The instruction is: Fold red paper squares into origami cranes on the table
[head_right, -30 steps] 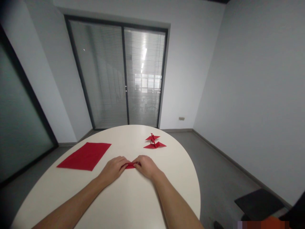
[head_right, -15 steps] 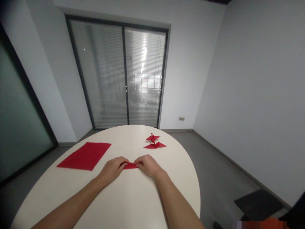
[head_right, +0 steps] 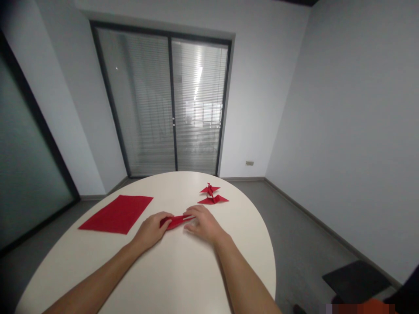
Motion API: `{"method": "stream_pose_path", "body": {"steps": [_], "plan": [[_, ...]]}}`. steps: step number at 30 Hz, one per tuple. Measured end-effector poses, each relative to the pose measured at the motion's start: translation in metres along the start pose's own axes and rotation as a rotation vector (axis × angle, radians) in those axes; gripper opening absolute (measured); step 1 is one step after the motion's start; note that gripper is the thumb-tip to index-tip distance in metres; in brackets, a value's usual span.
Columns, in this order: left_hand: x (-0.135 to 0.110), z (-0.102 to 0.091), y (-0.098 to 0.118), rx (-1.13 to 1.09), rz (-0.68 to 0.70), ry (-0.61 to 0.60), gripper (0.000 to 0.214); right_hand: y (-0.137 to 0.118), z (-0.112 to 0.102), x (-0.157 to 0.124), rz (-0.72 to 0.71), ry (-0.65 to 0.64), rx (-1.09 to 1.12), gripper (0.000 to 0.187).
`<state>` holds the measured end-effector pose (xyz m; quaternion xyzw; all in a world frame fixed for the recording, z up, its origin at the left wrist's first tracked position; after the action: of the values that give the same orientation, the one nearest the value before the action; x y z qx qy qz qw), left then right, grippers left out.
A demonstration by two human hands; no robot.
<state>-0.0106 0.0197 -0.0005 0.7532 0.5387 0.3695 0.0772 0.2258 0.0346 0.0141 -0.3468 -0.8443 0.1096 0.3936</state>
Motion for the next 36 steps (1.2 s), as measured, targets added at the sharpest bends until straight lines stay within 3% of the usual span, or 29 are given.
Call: {"method": "stream_pose_path", "body": {"steps": [3, 10, 18, 22, 25, 30, 36], "plan": [[0.001, 0.0, 0.002, -0.116, -0.05, 0.016, 0.024, -0.007, 0.006, 0.003, -0.072, -0.043, -0.049, 0.031], [0.004, 0.005, 0.006, -0.405, -0.175, -0.061, 0.022, -0.01, 0.012, 0.006, -0.068, -0.056, -0.111, 0.007], [0.001, 0.002, 0.01, -0.564, -0.257, -0.16, 0.033, -0.015, 0.012, 0.006, -0.045, -0.085, -0.091, 0.011], [-0.001, 0.0, 0.016, -0.638, -0.245, -0.218, 0.034, -0.019, 0.015, 0.007, -0.041, -0.047, -0.066, 0.015], [-0.001, 0.001, 0.016, -0.66, -0.251, -0.194, 0.038, -0.021, 0.018, 0.008, -0.033, 0.032, -0.037, 0.017], [0.002, 0.005, 0.012, -0.727, -0.358, -0.067, 0.052, -0.02, 0.029, 0.008, 0.152, 0.279, 0.127, 0.056], [0.004, 0.008, 0.012, -0.752, -0.316, 0.039, 0.047, -0.018, 0.047, 0.009, 0.385, 0.361, 0.398, 0.05]]}}
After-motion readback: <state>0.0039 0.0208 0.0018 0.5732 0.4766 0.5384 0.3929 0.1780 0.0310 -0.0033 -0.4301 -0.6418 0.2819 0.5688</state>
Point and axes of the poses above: each hand's wrist, its own x-axis towards the middle knuckle, its own z-axis out of the palm, y = z × x, the point moved 1 cm from there along x, towards the middle knuckle, and after that the axes turned 7 degrees about y, right-handed, at the moved point
